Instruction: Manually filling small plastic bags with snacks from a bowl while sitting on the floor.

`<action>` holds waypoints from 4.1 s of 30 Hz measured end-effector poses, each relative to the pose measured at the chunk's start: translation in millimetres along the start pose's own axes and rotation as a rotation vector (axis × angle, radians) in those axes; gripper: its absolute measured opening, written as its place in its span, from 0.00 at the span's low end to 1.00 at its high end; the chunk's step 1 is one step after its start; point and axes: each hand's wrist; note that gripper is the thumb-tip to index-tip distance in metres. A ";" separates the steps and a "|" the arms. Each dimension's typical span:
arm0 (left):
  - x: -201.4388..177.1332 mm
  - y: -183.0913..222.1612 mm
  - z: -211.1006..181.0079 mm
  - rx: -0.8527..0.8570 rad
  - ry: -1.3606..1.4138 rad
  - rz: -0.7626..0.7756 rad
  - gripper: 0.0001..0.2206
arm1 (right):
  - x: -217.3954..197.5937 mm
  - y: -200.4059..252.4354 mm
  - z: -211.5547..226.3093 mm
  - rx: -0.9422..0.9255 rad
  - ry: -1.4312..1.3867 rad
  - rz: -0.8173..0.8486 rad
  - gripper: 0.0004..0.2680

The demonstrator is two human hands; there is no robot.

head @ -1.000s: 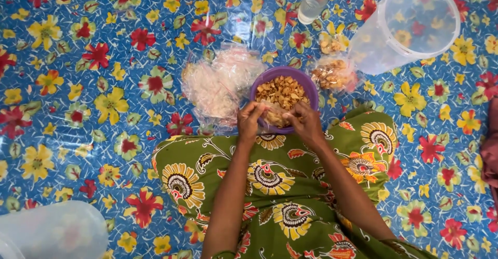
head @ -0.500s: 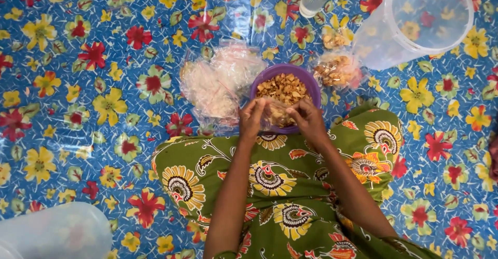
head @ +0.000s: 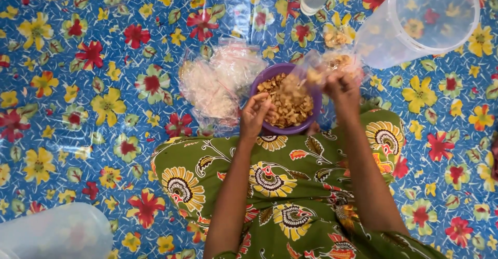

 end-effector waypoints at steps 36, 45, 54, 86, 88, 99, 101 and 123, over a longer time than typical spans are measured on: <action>-0.1 11.3 -6.5 0.008 -0.068 -0.159 0.10 | -64.4 -5.1 -85.5 0.119 0.009 -0.076 0.08; -24.4 -0.7 -26.4 -0.077 -0.007 -0.699 0.09 | -61.0 0.1 -81.6 0.105 0.018 -0.063 0.08; -83.9 -21.3 2.9 0.369 -1.072 -0.852 0.20 | -63.2 -1.3 -85.9 0.096 0.055 -0.037 0.07; -88.9 -24.6 41.1 0.054 -1.572 -0.609 0.04 | -53.3 -4.2 -79.6 0.144 0.073 -0.065 0.06; -86.9 -23.1 36.0 0.053 -1.536 -0.582 0.05 | -54.8 -5.1 -80.5 0.145 0.076 -0.060 0.07; -88.3 -17.9 30.0 0.092 -1.369 -0.324 0.07 | -52.7 -4.0 -79.9 0.124 0.069 -0.076 0.06; -87.0 -20.2 34.7 0.094 -1.381 -0.312 0.06 | -50.8 -2.2 -77.6 0.126 0.072 -0.080 0.06; -58.2 8.1 -44.5 0.357 -0.870 -0.479 0.09 | -56.4 1.6 -80.8 0.096 0.082 -0.041 0.07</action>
Point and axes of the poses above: each hand's wrist, its own y-axis away from the middle knuckle, its own x-axis out of the palm, z = x × y, and after that the axes turned 14 degrees about -y, right-handed
